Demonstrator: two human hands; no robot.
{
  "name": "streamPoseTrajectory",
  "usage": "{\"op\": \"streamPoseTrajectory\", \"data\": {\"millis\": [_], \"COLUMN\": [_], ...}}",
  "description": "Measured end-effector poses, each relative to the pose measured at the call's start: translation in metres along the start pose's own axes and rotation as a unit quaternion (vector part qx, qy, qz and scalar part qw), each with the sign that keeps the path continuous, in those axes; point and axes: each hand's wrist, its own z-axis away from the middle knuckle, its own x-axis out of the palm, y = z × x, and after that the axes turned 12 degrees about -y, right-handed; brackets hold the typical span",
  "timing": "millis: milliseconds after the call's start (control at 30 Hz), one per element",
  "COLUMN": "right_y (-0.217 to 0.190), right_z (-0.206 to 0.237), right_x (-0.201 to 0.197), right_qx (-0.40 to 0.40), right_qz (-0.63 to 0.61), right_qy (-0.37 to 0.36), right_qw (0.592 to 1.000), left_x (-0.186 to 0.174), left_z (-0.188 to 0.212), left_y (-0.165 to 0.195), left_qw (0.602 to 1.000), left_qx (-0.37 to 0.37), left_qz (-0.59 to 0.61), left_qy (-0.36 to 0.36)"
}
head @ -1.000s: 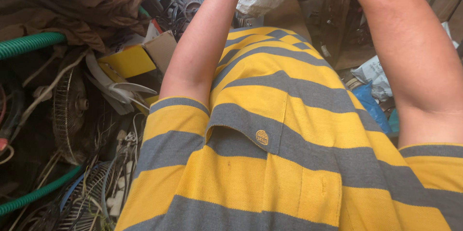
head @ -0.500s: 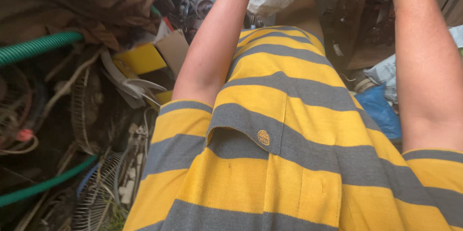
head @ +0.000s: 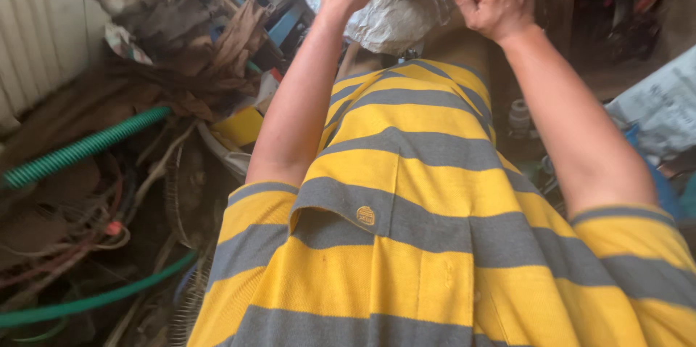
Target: The person sits on the floor of a cluttered workshop and dismantles an electric motor stator, using red-handled pliers to pull and cut the copper windings out of the motor housing. They reposition the motor on a cloth pad and repeatedly grip, cut, and extract wire bundles by hand.
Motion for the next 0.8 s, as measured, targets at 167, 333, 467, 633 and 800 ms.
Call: {"op": "streamPoseTrajectory", "data": {"millis": [167,333,467,633,800], "right_y": [-0.008,-0.032,-0.027,0.05,0.134], "right_z": [-0.014,0.009,0.074,0.165,0.202], "right_x": [0.005,0.0,-0.007,-0.044,-0.106], "right_qx": [-0.019,0.141,0.282,0.417,0.494], "right_qz": [-0.062,-0.06,-0.186,-0.337,0.04], "right_qy": [0.043,-0.002,0.104,0.446,0.481], "right_qw": [0.997,0.988,0.935,0.717,0.723], "left_x": [-0.001,0.009,0.014,0.0,-0.012], "left_z": [-0.009,-0.015,-0.01,-0.004,-0.015], "left_y": [-0.004,0.0,0.008,0.01,0.007], "left_qw": [0.994,0.986,0.99,0.966,0.987], "left_qx": [0.037,0.133,0.107,0.189,0.117], "left_qz": [0.082,0.011,-0.016,-0.085,-0.085], "left_qy": [0.055,0.096,0.09,0.151,0.063]}}
